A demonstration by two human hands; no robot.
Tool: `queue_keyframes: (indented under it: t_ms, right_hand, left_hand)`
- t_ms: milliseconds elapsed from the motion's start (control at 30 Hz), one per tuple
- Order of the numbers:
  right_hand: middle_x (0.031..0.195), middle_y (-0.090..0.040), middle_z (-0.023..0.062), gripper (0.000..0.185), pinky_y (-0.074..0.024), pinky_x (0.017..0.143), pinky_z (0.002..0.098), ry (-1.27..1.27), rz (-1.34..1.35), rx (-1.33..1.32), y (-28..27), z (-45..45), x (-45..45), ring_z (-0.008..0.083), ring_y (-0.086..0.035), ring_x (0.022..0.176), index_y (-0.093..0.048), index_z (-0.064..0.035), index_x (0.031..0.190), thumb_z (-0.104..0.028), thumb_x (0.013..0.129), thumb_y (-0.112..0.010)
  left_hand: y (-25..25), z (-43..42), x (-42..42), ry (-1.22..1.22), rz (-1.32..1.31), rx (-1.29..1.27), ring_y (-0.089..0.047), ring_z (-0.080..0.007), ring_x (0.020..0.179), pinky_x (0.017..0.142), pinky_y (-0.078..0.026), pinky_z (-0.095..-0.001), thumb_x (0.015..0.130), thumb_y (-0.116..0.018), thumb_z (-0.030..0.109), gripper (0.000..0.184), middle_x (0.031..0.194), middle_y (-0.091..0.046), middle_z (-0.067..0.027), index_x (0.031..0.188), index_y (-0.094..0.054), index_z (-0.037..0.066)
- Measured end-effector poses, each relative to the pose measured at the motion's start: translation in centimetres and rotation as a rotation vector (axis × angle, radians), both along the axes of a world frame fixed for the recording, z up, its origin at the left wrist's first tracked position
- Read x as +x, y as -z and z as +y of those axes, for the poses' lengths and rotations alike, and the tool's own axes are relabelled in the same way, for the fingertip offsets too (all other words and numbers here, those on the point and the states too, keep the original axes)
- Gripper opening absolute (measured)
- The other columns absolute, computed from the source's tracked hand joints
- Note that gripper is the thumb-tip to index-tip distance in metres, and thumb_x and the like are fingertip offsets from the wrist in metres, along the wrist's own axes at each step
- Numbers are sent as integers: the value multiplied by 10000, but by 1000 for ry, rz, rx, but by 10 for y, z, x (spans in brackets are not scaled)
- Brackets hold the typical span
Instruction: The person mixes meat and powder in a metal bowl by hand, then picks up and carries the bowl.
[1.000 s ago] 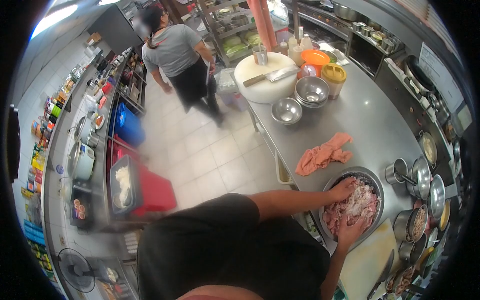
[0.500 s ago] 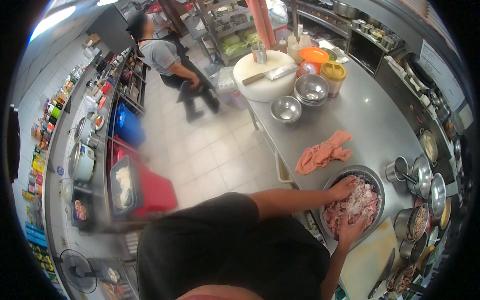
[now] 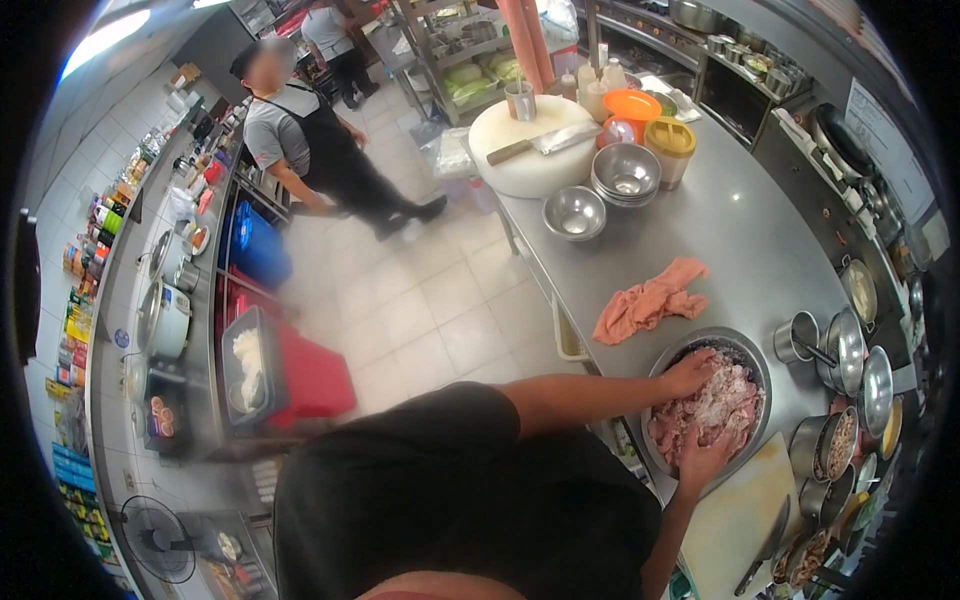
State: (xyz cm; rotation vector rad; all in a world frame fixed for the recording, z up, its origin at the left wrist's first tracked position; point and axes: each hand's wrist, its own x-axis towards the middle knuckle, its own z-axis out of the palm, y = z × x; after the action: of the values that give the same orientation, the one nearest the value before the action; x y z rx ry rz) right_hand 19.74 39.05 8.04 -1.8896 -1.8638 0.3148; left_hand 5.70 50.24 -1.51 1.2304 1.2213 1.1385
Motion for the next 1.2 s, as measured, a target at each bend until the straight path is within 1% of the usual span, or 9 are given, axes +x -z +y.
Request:
queue_keyframes:
  t_ms: [167, 233, 267, 333, 467, 567, 667, 967, 1200]
  right_hand:
    - [1392, -399, 304, 715, -257, 1116, 443, -15, -1, 21, 1, 0, 0, 430, -333, 1327, -387, 81, 1362, -264, 814, -691]
    - [1404, -390, 296, 713, -250, 1120, 443, -23, -5, 27, 9, 2, 5, 424, -323, 1335, -378, 69, 1374, -251, 816, -686]
    - [1385, -404, 306, 726, -261, 1114, 453, -37, -21, 71, 10, 2, 6, 434, -336, 1324, -394, 76, 1357, -279, 802, -699]
    - [1347, -431, 327, 757, -282, 1102, 474, -65, -51, 158, 8, 3, 4, 454, -361, 1301, -425, 91, 1322, -336, 775, -727]
    - [1338, -434, 336, 752, -297, 1093, 473, -19, -44, 96, -7, -1, -5, 461, -379, 1285, -433, 102, 1306, -345, 777, -724]
    - [1333, -437, 339, 746, -308, 1084, 471, -13, -51, 74, -10, -2, -5, 465, -391, 1274, -432, 107, 1302, -345, 782, -717]
    - [1329, -443, 338, 737, -313, 1077, 468, -24, -17, 65, -6, 0, -3, 463, -399, 1268, -429, 108, 1304, -337, 788, -708]
    - [1340, -439, 328, 738, -306, 1080, 469, -35, 17, 70, 6, 5, 3, 458, -393, 1275, -415, 94, 1324, -315, 784, -707]
    - [1372, -416, 313, 749, -273, 1108, 464, -12, 9, 41, 6, 5, 2, 442, -352, 1312, -410, 71, 1344, -312, 775, -712]
  left_hand:
    - [-8, -5, -1, -20, 4, -19, -422, -386, 1285, 1095, -304, -408, 952, -460, 312, 520, 1348, -466, -264, 1327, -430, -47]
    - [8, 2, 4, -28, 21, 34, -427, -379, 1283, 1091, -310, -405, 954, -456, 312, 510, 1345, -467, -263, 1315, -440, -47]
    - [18, 5, 7, -31, 30, 59, -429, -376, 1281, 1089, -312, -404, 955, -455, 313, 505, 1343, -468, -263, 1310, -445, -48]
    - [10, 3, 6, -37, 28, 39, -474, -367, 1227, 1058, -345, -393, 932, -462, 274, 495, 1284, -505, -260, 1317, -428, -35]
    - [10, 5, 4, -17, 112, 104, -491, -370, 1204, 1041, -361, -393, 919, -460, 255, 494, 1259, -519, -265, 1323, -419, -26]
    - [-26, -8, -7, 14, 60, 4, -485, -380, 1208, 1041, -360, -400, 919, -462, 266, 499, 1265, -515, -268, 1326, -421, -21]
    - [2, 2, 1, -4, 112, 97, -484, -383, 1210, 1042, -358, -405, 920, -469, 267, 505, 1272, -510, -272, 1335, -416, -15]
    - [-3, 0, 1, -15, 93, -12, -494, -372, 1206, 1044, -359, -395, 914, -488, 255, 528, 1265, -516, -277, 1363, -397, -8]
    - [5, 4, 3, -14, 74, 15, -556, -315, 1087, 963, -413, -373, 911, -487, 239, 533, 1167, -568, -246, 1369, -387, -14]
